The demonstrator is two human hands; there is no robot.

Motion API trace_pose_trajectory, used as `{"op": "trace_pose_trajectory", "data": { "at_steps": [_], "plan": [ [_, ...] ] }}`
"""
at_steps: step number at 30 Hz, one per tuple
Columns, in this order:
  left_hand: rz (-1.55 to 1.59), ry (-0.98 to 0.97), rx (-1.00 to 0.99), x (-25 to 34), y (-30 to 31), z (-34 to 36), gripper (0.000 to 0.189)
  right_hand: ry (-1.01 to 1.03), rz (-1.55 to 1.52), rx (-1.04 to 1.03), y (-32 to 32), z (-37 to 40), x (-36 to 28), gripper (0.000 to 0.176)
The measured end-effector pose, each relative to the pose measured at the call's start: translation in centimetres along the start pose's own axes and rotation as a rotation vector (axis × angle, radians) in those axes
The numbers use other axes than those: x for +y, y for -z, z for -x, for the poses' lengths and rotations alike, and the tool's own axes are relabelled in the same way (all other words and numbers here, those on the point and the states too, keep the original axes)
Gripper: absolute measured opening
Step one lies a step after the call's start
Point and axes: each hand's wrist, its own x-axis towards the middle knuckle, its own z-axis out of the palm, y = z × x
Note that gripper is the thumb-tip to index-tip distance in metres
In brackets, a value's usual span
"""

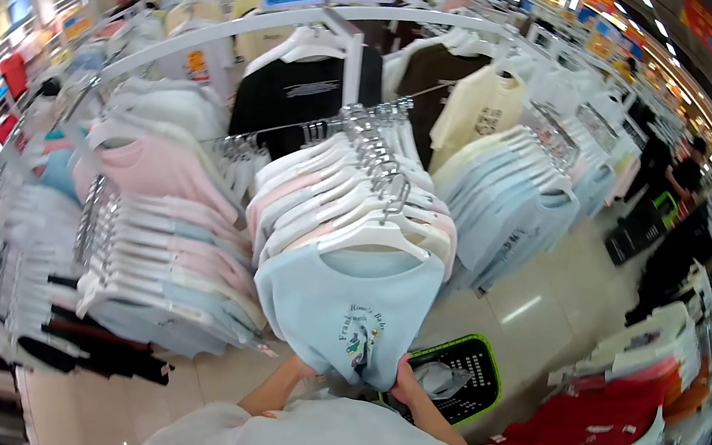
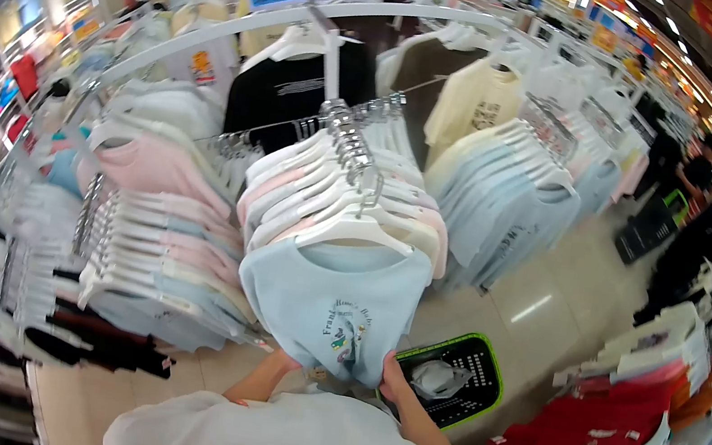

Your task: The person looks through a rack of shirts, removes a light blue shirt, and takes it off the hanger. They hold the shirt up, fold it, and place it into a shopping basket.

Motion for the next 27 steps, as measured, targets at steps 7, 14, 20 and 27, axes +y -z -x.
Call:
{"op": "trace_pose_trajectory", "data": {
  "at_steps": [7,14,20,27],
  "plan": [
    [0.113,-0.473,-0.064,-4.6,-4.8,4.0,0.076,0.322,0.524,-0.213,-2.7,5.3,-4.2,0.053],
    [0.32,-0.544,-0.263,-9.2,-6.1,9.6,0.089,-0.019,-0.285,-0.384,-2.4,4.4,-5.1,0.049],
    [-0.473,-0.384,0.223,-10.0,-6.0,7.2,0.073,0.113,0.023,-0.437,-2.3,4.6,-5.6,0.058],
    [-0.284,-0.465,0.414,-8.5,-12.1,5.7,0.054,0.074,-0.1,-0.467,-3.2,4.1,-6.9,0.048]
  ]
}}
